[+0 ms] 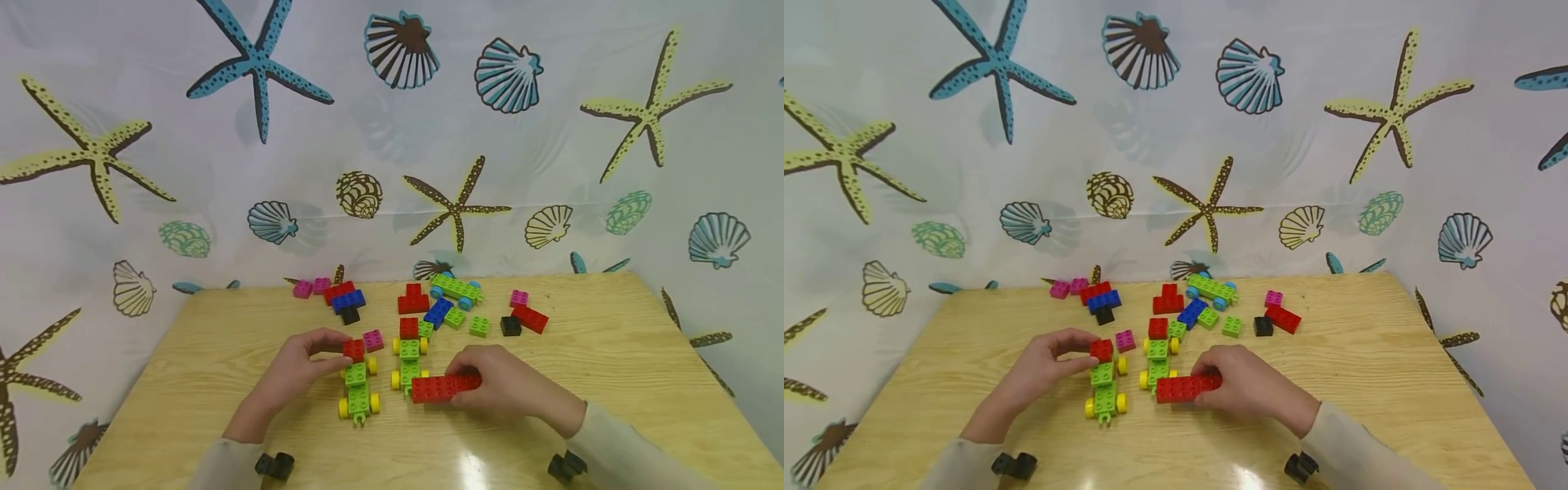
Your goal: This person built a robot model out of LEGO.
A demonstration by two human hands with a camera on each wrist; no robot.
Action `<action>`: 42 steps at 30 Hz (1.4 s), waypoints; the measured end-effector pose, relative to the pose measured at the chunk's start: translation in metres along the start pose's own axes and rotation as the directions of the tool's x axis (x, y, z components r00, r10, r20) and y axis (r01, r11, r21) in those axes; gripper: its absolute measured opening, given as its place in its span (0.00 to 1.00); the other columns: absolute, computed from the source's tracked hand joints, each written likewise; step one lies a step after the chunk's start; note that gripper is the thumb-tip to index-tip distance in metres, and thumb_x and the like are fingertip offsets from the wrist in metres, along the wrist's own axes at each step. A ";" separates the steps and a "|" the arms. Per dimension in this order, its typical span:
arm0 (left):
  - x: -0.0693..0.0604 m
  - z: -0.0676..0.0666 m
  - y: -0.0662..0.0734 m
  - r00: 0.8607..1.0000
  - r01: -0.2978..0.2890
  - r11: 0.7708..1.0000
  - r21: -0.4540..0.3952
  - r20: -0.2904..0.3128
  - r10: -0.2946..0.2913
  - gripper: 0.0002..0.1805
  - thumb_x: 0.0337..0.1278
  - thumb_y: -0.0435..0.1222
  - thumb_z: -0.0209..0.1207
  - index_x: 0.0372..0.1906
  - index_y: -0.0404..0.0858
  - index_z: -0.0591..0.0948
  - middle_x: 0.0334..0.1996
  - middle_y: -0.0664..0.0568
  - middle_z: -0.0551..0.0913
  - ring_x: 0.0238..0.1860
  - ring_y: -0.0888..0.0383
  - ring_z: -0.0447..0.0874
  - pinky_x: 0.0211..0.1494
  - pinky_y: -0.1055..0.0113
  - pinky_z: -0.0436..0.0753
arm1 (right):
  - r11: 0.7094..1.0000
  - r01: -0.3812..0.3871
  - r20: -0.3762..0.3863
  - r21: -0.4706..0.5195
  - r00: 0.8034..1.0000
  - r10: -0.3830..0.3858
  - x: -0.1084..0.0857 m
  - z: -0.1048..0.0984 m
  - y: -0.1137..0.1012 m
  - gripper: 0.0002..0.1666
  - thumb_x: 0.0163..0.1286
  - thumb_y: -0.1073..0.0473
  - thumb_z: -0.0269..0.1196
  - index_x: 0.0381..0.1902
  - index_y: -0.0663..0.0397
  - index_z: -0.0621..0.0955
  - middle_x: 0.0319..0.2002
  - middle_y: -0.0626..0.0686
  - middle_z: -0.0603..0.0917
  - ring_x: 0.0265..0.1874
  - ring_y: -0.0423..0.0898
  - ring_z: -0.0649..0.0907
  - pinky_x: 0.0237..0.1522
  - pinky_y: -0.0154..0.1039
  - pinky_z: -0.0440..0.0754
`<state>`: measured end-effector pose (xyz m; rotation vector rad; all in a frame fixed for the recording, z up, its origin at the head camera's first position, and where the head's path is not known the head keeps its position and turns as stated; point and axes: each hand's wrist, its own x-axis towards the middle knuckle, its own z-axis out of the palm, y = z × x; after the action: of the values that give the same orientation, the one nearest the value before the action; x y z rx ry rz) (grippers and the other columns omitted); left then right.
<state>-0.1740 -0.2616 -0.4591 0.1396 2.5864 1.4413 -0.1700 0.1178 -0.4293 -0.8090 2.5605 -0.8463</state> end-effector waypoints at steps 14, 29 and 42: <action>-0.007 -0.009 0.004 0.997 -0.032 0.999 0.003 0.075 0.032 0.16 0.73 0.41 0.74 0.59 0.44 0.88 0.60 0.51 0.92 0.68 0.47 0.88 0.76 0.43 0.86 | 0.997 0.076 -0.078 -0.019 0.994 -0.077 0.040 -0.006 -0.036 0.21 0.74 0.50 0.76 0.60 0.51 0.91 0.58 0.50 0.93 0.58 0.51 0.89 0.66 0.53 0.88; -0.004 -0.006 -0.001 0.993 -0.051 0.998 -0.022 0.106 0.054 0.19 0.72 0.43 0.74 0.61 0.42 0.88 0.61 0.48 0.91 0.67 0.46 0.87 0.71 0.49 0.89 | 0.991 0.127 -0.105 -0.049 0.986 -0.131 0.069 0.007 -0.061 0.20 0.75 0.52 0.75 0.60 0.53 0.90 0.57 0.52 0.93 0.53 0.48 0.87 0.61 0.49 0.87; -0.001 -0.003 -0.005 0.991 -0.061 0.998 -0.034 0.113 0.065 0.23 0.72 0.42 0.75 0.66 0.40 0.87 0.65 0.44 0.90 0.69 0.42 0.87 0.64 0.55 0.93 | 0.982 0.145 -0.123 -0.117 0.980 -0.159 0.077 0.014 -0.067 0.20 0.76 0.51 0.75 0.60 0.52 0.90 0.56 0.50 0.93 0.47 0.44 0.85 0.55 0.43 0.86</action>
<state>-0.1738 -0.2668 -0.4615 0.2932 2.4880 1.4486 -0.1964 0.0202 -0.4080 -1.0252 2.7065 -0.8381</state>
